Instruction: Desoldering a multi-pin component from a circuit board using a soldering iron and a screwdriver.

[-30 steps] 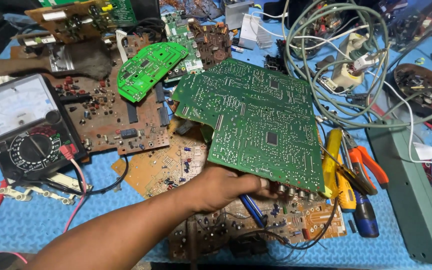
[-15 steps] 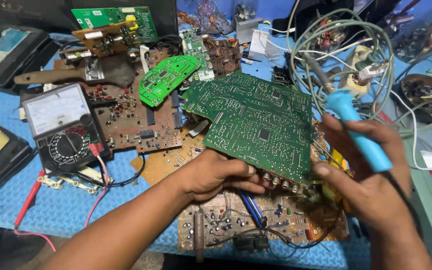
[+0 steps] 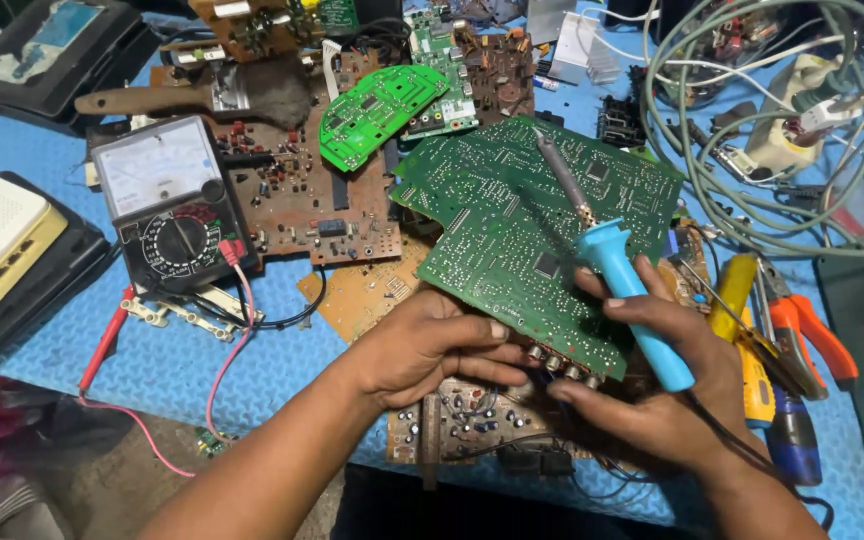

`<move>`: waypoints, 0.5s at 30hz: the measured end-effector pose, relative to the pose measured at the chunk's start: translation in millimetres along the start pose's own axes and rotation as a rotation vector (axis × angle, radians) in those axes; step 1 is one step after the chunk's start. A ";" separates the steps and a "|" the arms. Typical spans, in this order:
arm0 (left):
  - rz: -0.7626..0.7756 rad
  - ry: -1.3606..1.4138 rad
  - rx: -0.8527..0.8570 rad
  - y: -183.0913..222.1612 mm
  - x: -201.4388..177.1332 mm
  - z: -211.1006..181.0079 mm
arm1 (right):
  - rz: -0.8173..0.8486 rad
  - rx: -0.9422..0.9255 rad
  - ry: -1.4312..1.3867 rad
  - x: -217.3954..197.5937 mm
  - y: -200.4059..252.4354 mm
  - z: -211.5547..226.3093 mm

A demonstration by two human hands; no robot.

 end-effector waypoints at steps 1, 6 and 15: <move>-0.002 -0.002 0.005 0.1 -2.3 -0.1 | 0.000 -0.005 -0.002 1.5 -0.9 -0.4; 0.019 -0.118 -0.007 5.1 0.7 1.1 | -0.017 -0.057 0.019 2.2 -2.4 4.7; -0.089 -0.168 -0.055 12.8 -4.2 3.9 | -0.039 -0.031 0.149 2.5 1.5 9.3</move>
Point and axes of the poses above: each hand's wrist, its own y-axis away from the middle knuckle, its own x-axis out of the palm, z = x × y, the point moved 6 cm from there along -y, towards the middle knuckle, and after that the axes turned 1 degree about z, right-handed, at the moved point
